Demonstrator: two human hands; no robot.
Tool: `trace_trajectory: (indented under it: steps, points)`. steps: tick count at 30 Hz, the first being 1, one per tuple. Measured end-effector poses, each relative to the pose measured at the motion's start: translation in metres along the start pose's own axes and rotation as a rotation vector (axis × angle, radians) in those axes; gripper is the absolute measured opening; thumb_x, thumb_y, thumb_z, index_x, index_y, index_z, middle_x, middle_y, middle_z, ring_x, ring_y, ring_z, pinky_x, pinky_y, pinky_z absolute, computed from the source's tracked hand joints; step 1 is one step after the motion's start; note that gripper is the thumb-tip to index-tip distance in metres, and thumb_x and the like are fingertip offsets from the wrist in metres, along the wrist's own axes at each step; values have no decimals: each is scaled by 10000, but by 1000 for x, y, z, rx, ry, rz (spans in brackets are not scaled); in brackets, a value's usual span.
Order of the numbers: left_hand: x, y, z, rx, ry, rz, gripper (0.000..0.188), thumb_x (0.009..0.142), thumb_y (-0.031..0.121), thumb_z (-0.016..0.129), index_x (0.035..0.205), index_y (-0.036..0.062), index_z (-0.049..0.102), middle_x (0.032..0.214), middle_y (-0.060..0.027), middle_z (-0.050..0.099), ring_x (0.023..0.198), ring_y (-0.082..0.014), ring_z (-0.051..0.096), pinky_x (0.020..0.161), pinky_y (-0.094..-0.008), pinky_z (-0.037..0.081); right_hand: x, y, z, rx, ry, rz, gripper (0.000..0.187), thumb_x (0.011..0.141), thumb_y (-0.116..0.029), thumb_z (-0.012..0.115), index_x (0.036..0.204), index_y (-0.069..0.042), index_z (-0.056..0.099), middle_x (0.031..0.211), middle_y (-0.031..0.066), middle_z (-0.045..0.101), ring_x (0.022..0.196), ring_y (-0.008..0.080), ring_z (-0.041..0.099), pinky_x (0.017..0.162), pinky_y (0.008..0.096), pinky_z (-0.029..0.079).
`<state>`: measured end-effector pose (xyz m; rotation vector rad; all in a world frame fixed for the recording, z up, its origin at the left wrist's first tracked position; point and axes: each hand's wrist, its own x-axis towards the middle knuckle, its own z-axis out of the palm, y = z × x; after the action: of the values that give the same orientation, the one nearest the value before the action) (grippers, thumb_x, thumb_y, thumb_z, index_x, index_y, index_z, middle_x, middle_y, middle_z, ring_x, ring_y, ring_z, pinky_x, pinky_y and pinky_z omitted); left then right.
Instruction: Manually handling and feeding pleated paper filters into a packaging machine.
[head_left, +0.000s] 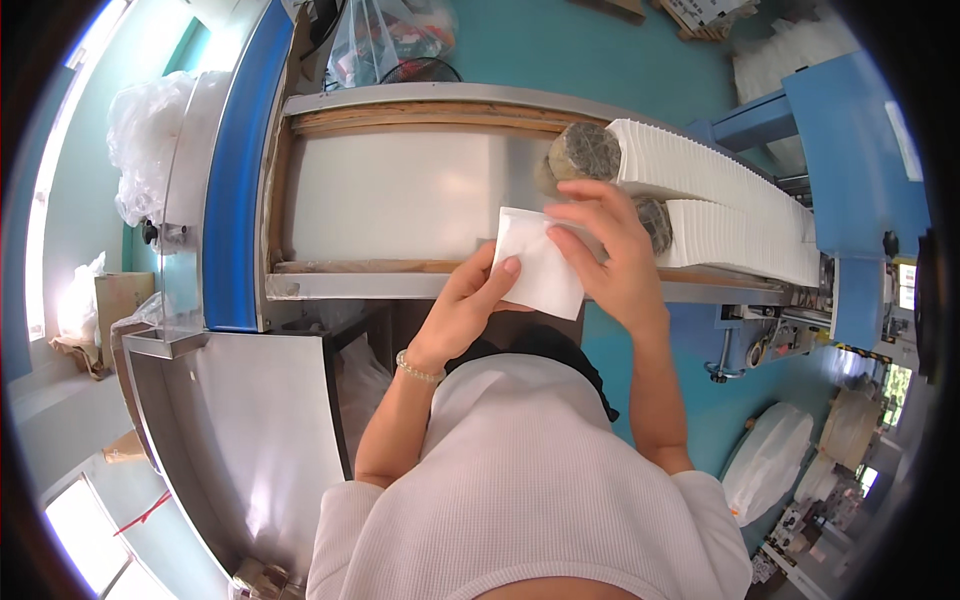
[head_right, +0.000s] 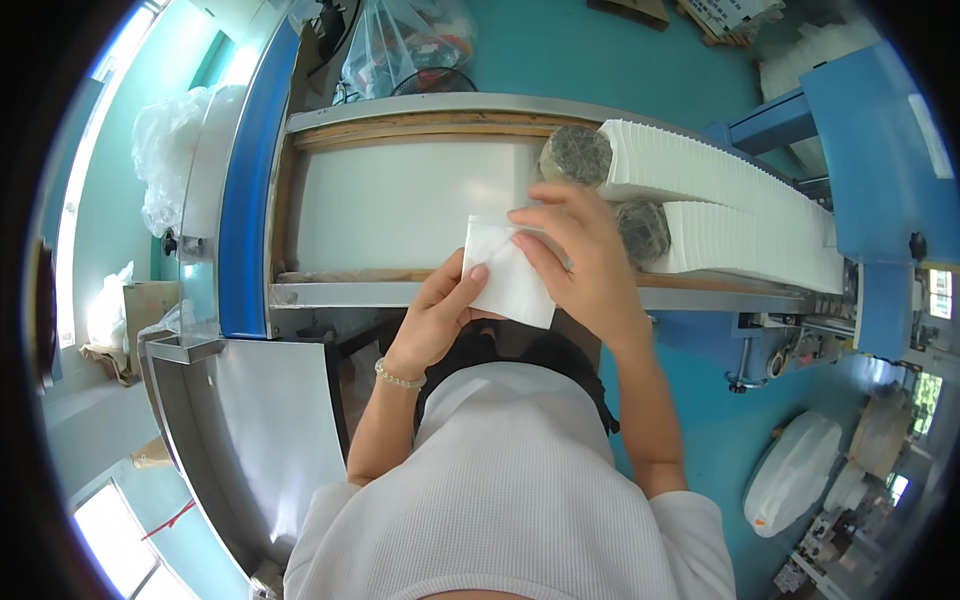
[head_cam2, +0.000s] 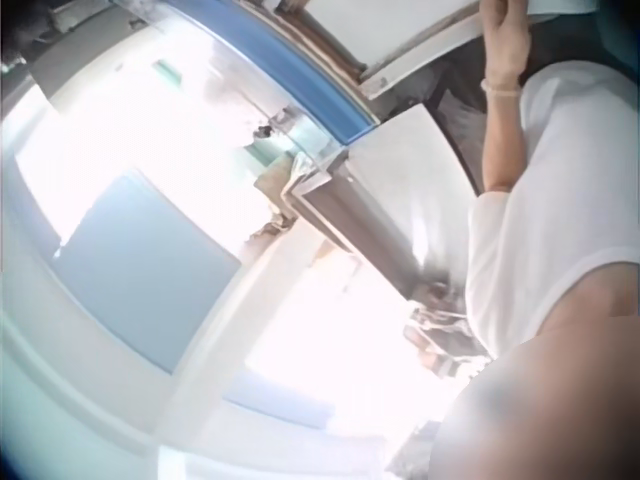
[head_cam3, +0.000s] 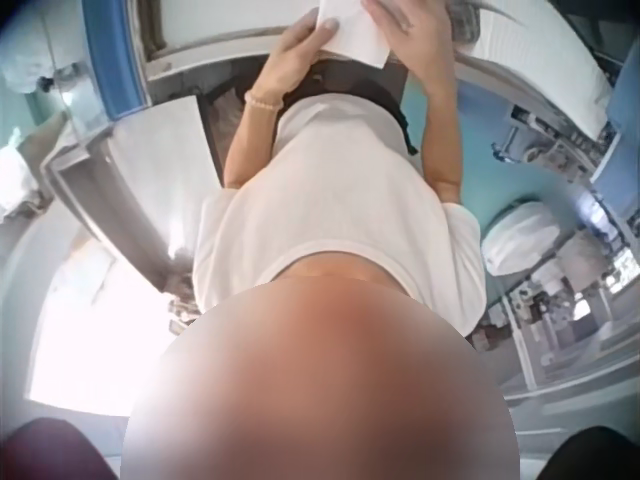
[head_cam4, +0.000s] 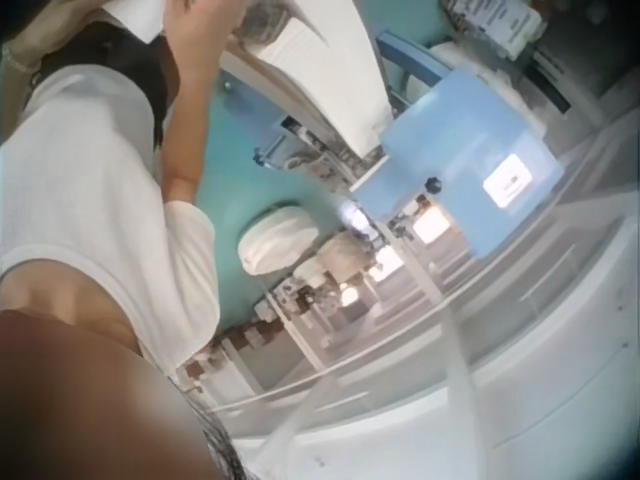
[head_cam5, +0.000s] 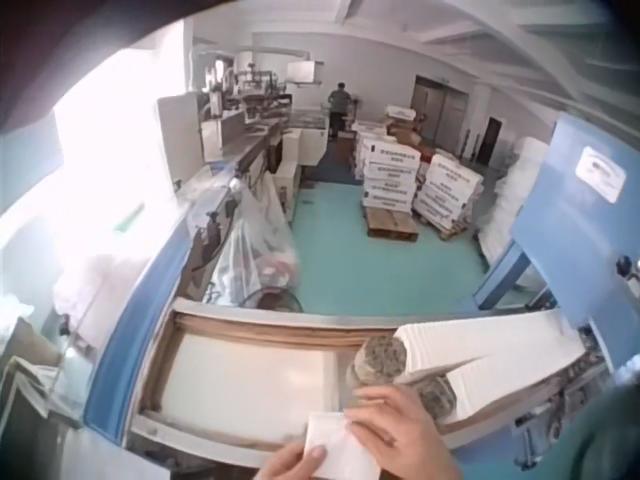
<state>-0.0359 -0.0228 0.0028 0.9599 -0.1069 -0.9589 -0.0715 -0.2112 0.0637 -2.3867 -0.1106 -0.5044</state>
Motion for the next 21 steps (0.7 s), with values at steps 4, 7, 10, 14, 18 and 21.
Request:
trace_trajectory:
  steps: [4, 7, 10, 14, 18, 21]
  points:
    - [-2, 9, 1, -2, -18, -48, 414, 1038, 235, 475, 1391, 23, 433, 1173, -71, 597, 1000, -137, 628, 852, -352, 593, 5, -3, 3, -160, -47, -79, 140, 800, -11, 704, 928, -60, 677, 1093, 68, 649, 1004, 267, 603, 887, 353, 465]
    - [-1, 9, 4, -20, -9, -25, 422, 1045, 236, 450, 1398, 7, 415, 1189, -88, 598, 1023, -160, 633, 824, -368, 606, 2, -2, 6, -237, 7, -145, 140, 783, -11, 714, 903, -69, 672, 1101, 56, 651, 1003, 282, 604, 882, 364, 466]
    - [-2, 9, 3, -324, -4, -32, 419, 1052, 230, 420, 1390, -17, 410, 1215, -113, 596, 1030, -193, 648, 803, -352, 612, -1, 0, 7, -76, 19, -53, 136, 784, 6, 690, 897, -60, 651, 1153, 86, 640, 1064, 256, 593, 928, 365, 452]
    - [1, 5, -1, -325, -28, -21, 422, 1048, 208, 414, 1396, -31, 398, 1242, -139, 588, 1048, -227, 654, 803, -354, 618, -11, 23, -14, 977, 128, 322, 76, 834, -101, 616, 892, -69, 577, 1246, 148, 589, 1178, 201, 528, 1053, 340, 352]
    - [3, 4, 1, -224, 9, -8, 433, 1038, 178, 435, 1417, -27, 389, 1249, -147, 585, 1047, -238, 657, 816, -369, 618, -30, 56, -13, 1245, 168, 292, 251, 891, -317, 583, 946, -73, 554, 1297, 173, 540, 1281, 217, 462, 1071, 359, 374]
    - [2, 4, 4, -263, 2, -17, 435, 1034, 162, 442, 1421, -29, 389, 1252, -151, 583, 1046, -238, 658, 815, -371, 618, -34, 60, -10, 1330, 162, 266, 300, 910, -337, 564, 996, -50, 545, 1316, 182, 514, 1244, 216, 492, 1053, 353, 405]
